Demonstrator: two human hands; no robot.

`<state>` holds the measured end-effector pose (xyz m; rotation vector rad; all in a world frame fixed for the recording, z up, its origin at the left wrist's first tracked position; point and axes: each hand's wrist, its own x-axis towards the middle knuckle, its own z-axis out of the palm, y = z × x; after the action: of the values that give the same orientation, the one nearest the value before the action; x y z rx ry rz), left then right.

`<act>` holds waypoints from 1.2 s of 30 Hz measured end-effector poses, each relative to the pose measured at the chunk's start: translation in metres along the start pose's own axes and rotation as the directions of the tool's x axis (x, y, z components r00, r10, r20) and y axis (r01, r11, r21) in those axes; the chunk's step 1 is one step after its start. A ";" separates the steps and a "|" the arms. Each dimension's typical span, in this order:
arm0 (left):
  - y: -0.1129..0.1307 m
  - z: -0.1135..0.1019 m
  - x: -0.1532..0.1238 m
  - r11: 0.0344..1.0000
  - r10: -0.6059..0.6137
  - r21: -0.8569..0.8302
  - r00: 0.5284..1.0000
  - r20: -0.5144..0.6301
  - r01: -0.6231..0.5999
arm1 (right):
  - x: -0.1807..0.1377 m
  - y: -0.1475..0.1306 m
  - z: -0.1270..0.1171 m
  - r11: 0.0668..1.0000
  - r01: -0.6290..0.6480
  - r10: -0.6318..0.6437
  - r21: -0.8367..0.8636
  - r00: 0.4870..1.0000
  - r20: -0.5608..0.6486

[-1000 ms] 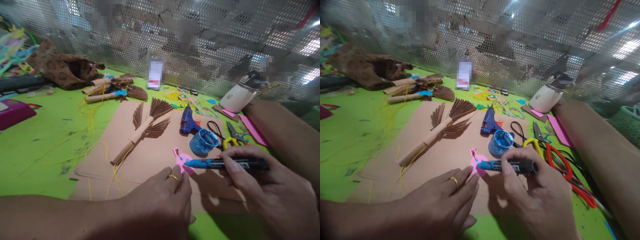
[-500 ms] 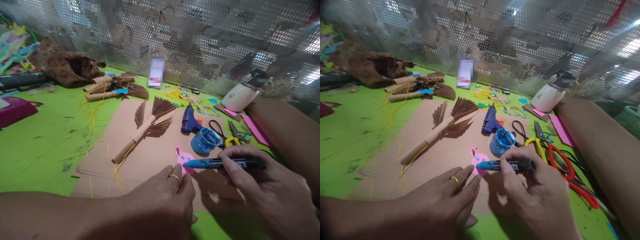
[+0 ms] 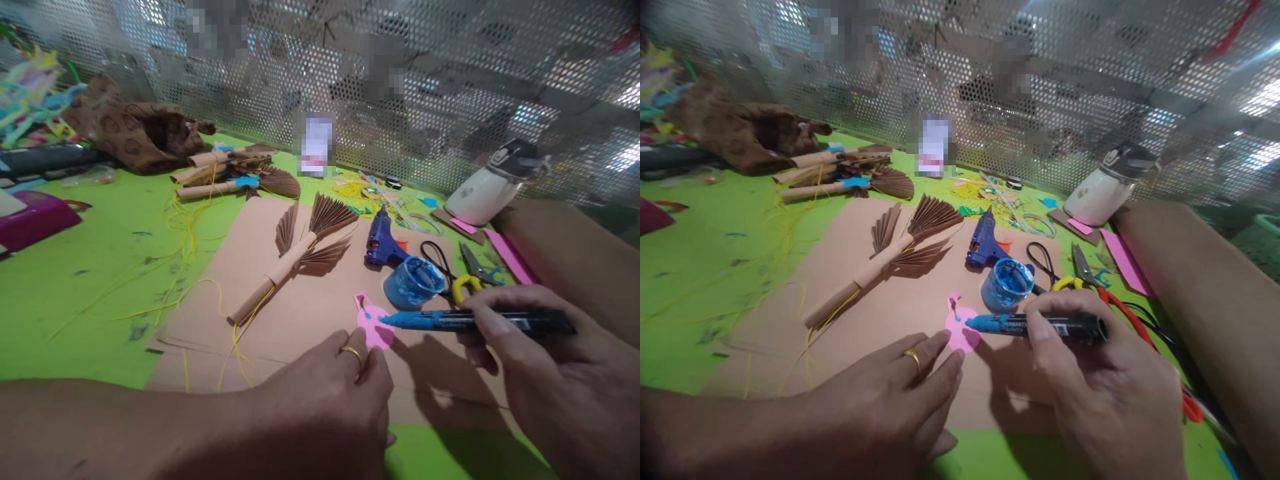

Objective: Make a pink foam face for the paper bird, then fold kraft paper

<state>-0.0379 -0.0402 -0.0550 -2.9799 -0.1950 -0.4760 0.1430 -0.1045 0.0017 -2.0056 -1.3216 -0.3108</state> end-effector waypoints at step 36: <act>0.000 0.003 0.001 1.000 0.009 0.004 0.998 -0.068 -0.008 | -0.005 0.003 0.002 0.991 0.036 -0.052 0.130 0.990 0.127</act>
<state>-0.0360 -0.0395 -0.0570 -2.9542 -0.1765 -0.5739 0.1428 -0.1070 -0.0038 -1.9188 -1.4314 -0.1135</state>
